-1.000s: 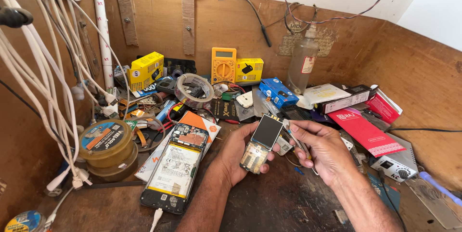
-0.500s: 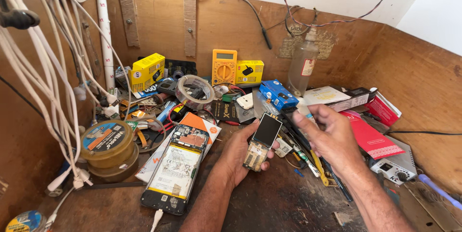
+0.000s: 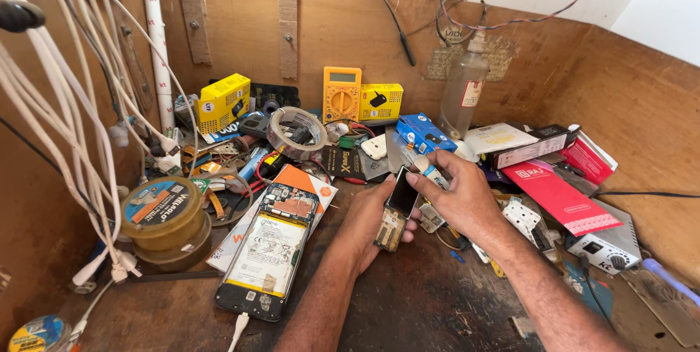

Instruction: The person uses a prying tool to open a small black electronic device, separating the back cover from the main body. They continue to pry and lift the cover, exposing internal components, then set the device down on the cluttered workbench.

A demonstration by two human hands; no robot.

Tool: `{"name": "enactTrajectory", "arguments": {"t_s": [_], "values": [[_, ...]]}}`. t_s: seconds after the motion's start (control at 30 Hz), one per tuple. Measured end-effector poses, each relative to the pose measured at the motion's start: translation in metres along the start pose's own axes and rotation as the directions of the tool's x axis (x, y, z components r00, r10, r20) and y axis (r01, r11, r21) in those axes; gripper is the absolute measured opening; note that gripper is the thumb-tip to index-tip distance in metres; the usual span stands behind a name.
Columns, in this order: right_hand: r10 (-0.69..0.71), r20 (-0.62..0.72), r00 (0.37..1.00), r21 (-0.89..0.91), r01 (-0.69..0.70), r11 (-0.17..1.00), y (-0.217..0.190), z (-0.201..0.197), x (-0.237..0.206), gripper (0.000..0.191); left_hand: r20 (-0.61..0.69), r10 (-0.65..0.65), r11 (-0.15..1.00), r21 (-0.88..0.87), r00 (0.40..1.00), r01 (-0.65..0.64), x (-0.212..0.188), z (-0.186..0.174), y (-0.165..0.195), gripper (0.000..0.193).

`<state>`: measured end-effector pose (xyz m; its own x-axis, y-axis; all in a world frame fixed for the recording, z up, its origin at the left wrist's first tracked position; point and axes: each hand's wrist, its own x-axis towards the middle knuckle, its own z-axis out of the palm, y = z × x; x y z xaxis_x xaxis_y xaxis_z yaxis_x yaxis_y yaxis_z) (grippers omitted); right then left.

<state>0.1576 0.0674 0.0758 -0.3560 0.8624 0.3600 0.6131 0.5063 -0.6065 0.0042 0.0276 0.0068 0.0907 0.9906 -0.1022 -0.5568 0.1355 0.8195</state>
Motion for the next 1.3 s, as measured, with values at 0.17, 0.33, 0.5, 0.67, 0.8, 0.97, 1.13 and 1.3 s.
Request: {"name": "enactTrajectory", "arguments": {"t_s": [0.17,0.33,0.5,0.67,0.8,0.97,1.13,1.3], "values": [[-0.027,0.032,0.999,0.217,0.019,0.976,0.017,0.009,0.001,0.028,-0.017,0.012,0.999,0.044,1.0,-0.011,0.005,-0.001,-0.003,0.045],[0.044,0.075,0.996,0.284,-0.063,0.957,0.021,0.008,0.005,0.031,-0.005,0.005,0.999,0.048,1.0,-0.004,0.003,-0.002,-0.002,0.046],[0.093,0.09,0.992,0.184,-0.109,0.977,0.013,0.004,0.004,0.032,-0.012,-0.014,0.999,0.03,1.0,0.014,0.001,-0.002,0.0,0.046],[0.052,0.084,0.995,0.079,-0.058,0.995,0.009,0.001,0.004,0.033,0.012,-0.012,0.999,0.032,1.0,0.012,-0.001,-0.001,0.0,0.046],[-0.005,0.035,0.999,0.129,0.001,0.992,0.012,0.0,0.004,0.035,0.03,0.009,1.0,-0.016,1.0,-0.008,-0.001,-0.004,0.0,0.047],[0.278,-0.008,0.96,0.363,-0.257,0.896,0.018,-0.002,-0.009,0.039,0.072,-0.026,0.983,-0.182,0.997,0.039,0.002,-0.011,-0.002,0.046],[0.281,-0.071,0.957,0.319,-0.245,0.916,0.012,-0.001,-0.022,0.028,0.128,-0.056,0.96,-0.266,0.99,0.089,0.009,-0.015,-0.006,0.047],[0.289,-0.096,0.952,0.319,-0.246,0.915,-0.001,-0.003,-0.022,0.024,0.127,-0.063,0.962,-0.258,0.99,0.094,0.01,-0.019,-0.007,0.048]]}}
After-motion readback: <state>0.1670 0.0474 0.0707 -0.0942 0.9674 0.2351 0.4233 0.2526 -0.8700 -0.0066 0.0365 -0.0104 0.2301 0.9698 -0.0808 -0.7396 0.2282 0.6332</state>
